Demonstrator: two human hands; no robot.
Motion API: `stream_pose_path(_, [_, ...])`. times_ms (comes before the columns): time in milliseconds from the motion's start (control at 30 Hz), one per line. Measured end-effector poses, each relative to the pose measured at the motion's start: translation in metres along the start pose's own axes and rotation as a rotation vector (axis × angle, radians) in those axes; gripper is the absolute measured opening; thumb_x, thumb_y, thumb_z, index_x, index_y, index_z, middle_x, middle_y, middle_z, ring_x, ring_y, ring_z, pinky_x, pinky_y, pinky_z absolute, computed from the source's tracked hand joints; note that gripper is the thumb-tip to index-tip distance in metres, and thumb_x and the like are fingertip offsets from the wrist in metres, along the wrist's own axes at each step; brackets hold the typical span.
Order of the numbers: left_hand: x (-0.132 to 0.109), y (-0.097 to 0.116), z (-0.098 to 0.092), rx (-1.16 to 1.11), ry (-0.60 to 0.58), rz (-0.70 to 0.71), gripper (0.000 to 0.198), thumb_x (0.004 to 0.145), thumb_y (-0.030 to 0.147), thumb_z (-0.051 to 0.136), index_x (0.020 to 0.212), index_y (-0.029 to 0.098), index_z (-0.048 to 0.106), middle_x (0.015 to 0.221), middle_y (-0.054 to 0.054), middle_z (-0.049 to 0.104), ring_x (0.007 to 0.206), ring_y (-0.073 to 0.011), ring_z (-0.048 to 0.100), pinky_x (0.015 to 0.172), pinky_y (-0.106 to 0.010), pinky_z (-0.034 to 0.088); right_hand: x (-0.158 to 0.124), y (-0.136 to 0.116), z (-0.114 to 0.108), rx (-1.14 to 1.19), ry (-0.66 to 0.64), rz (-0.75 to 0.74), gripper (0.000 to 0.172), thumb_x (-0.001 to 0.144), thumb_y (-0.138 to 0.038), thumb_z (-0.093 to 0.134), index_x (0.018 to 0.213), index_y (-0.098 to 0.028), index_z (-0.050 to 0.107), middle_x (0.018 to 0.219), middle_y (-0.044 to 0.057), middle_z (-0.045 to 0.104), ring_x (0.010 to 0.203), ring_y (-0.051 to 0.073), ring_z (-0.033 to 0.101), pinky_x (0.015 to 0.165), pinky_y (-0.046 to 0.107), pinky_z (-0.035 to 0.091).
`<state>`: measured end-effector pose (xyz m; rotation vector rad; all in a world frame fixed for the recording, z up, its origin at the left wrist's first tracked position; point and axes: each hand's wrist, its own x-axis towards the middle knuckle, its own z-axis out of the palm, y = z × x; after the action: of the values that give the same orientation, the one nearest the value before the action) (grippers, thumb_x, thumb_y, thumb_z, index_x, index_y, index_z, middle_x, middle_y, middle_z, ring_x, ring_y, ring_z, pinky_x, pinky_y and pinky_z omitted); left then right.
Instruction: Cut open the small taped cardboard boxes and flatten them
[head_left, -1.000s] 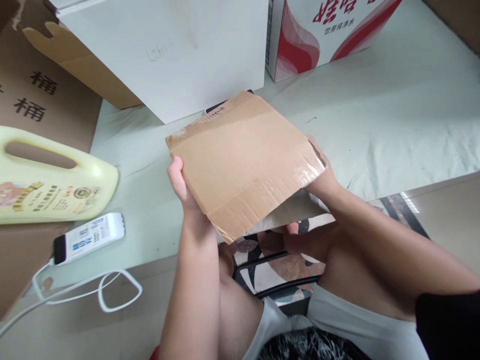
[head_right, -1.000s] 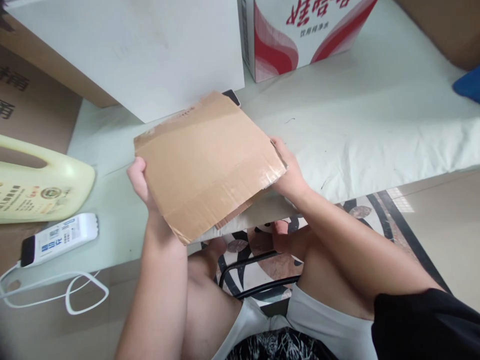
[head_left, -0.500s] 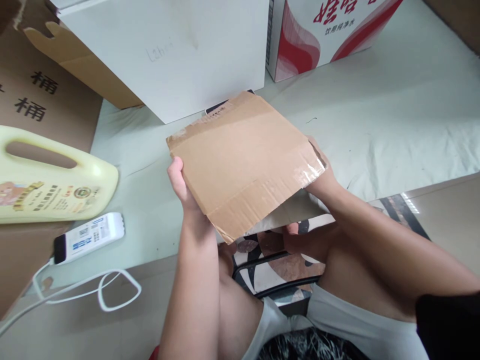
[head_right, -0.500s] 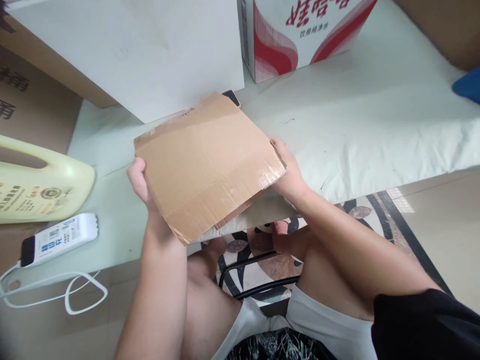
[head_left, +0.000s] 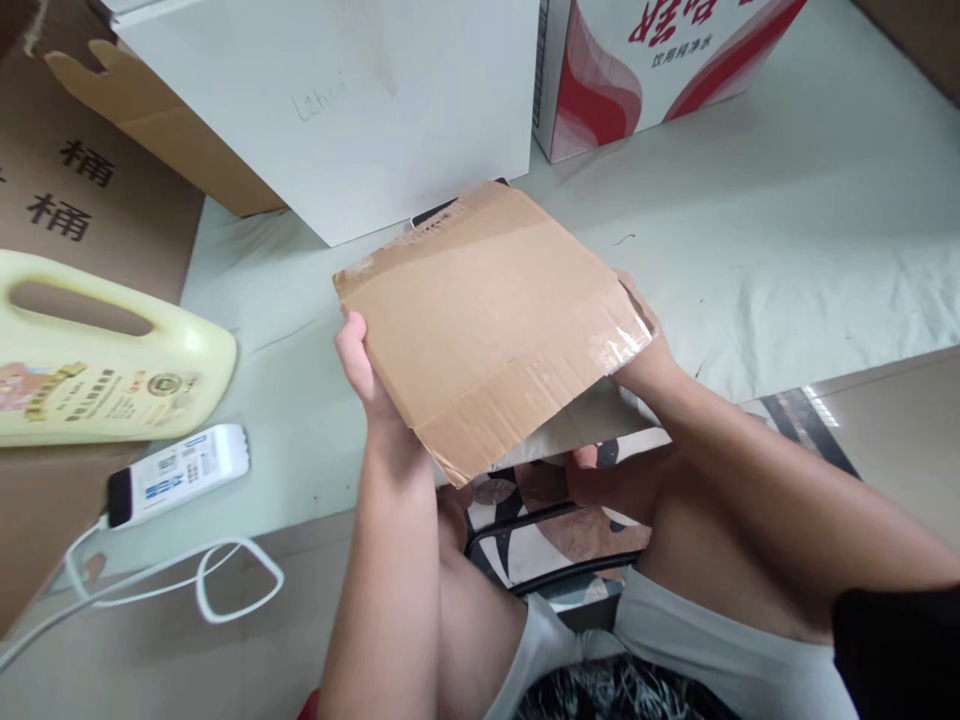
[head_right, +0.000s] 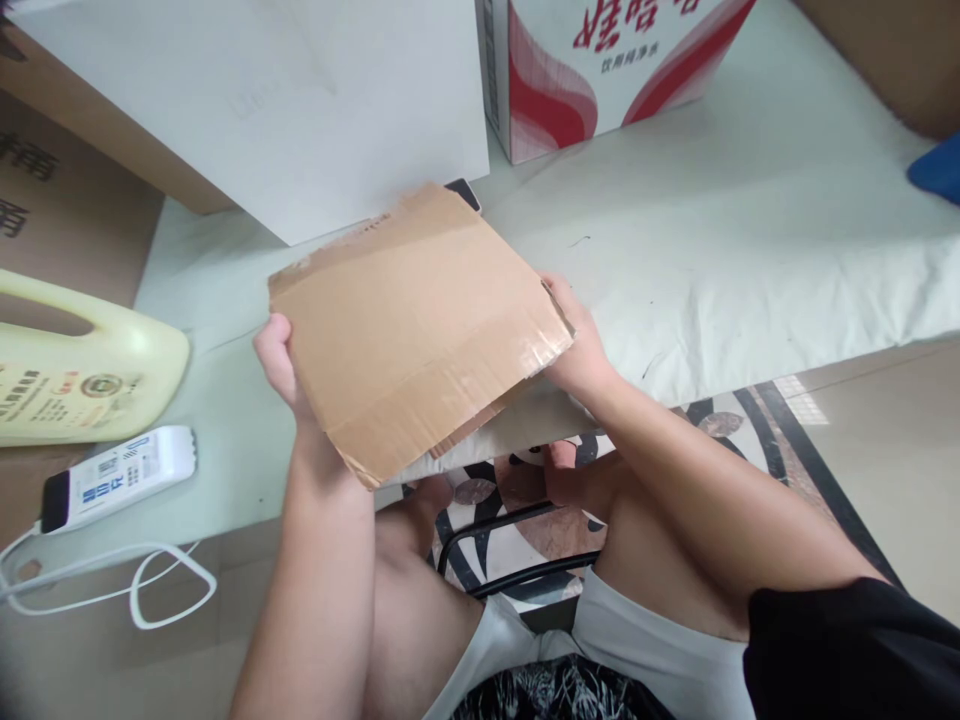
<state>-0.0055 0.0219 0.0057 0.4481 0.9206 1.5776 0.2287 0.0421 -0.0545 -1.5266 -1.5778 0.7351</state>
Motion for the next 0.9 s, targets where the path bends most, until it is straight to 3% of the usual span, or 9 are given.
stream_pose_path(200, [0.0, 0.001, 0.001, 0.024, -0.008, 0.01, 0.046, 0.091, 0.059, 0.044, 0.105, 0.023, 0.07, 0.111, -0.005, 0.069, 0.093, -0.022, 0.066, 0.079, -0.033, 0.058, 0.0, -0.007, -0.002, 0.055, -0.019, 0.024, 0.052, 0.079, -0.047, 0.066, 0.127, -0.029, 0.058, 0.132, 0.01, 0.072, 0.12, 0.035, 0.067, 0.098, 0.053, 0.058])
stream_pose_path(367, [0.004, -0.002, 0.0, 0.023, -0.052, 0.062, 0.039, 0.093, 0.056, 0.044, 0.1, 0.024, 0.066, 0.11, -0.006, 0.066, 0.098, -0.0231, 0.064, 0.095, -0.038, 0.056, -0.001, -0.011, -0.005, -0.035, -0.028, 0.055, 0.057, 0.077, -0.043, 0.069, 0.131, -0.026, 0.057, 0.138, 0.012, 0.069, 0.126, 0.035, 0.064, 0.1, 0.048, 0.057])
stream_pose_path(467, [0.006, -0.003, 0.002, 0.037, -0.08, 0.153, 0.036, 0.098, 0.05, 0.037, 0.096, 0.024, 0.061, 0.106, -0.005, 0.063, 0.103, -0.0225, 0.063, 0.098, -0.037, 0.054, 0.0, -0.01, -0.007, -0.017, -0.023, 0.053, 0.058, 0.082, -0.044, 0.066, 0.134, -0.023, 0.055, 0.141, 0.014, 0.066, 0.132, 0.035, 0.061, 0.108, 0.052, 0.053])
stream_pose_path(600, [0.006, -0.002, 0.006, 0.024, -0.097, 0.162, 0.043, 0.104, 0.044, 0.022, 0.099, 0.021, 0.059, 0.099, -0.005, 0.06, 0.103, -0.0199, 0.062, 0.104, -0.035, 0.05, 0.002, -0.006, -0.008, -0.052, -0.031, 0.089, 0.067, 0.078, -0.045, 0.071, 0.138, -0.021, 0.054, 0.138, 0.014, 0.068, 0.136, 0.039, 0.057, 0.113, 0.061, 0.047])
stream_pose_path(767, [0.005, -0.002, 0.004, 0.022, -0.138, 0.168, 0.043, 0.104, 0.046, 0.024, 0.096, 0.021, 0.058, 0.102, -0.007, 0.063, 0.101, -0.0212, 0.062, 0.101, -0.038, 0.053, 0.001, -0.004, -0.007, -0.09, -0.015, 0.112, 0.053, 0.091, -0.045, 0.057, 0.139, -0.023, 0.055, 0.136, 0.014, 0.067, 0.132, 0.038, 0.061, 0.11, 0.063, 0.047])
stream_pose_path(900, [0.007, -0.002, 0.001, 0.012, -0.145, 0.153, 0.04, 0.101, 0.049, 0.03, 0.094, 0.022, 0.059, 0.104, -0.007, 0.061, 0.101, -0.023, 0.064, 0.102, -0.04, 0.053, 0.001, -0.001, -0.006, -0.097, -0.028, 0.116, 0.054, 0.092, -0.043, 0.059, 0.143, -0.024, 0.052, 0.137, 0.015, 0.067, 0.122, 0.037, 0.067, 0.102, 0.061, 0.054])
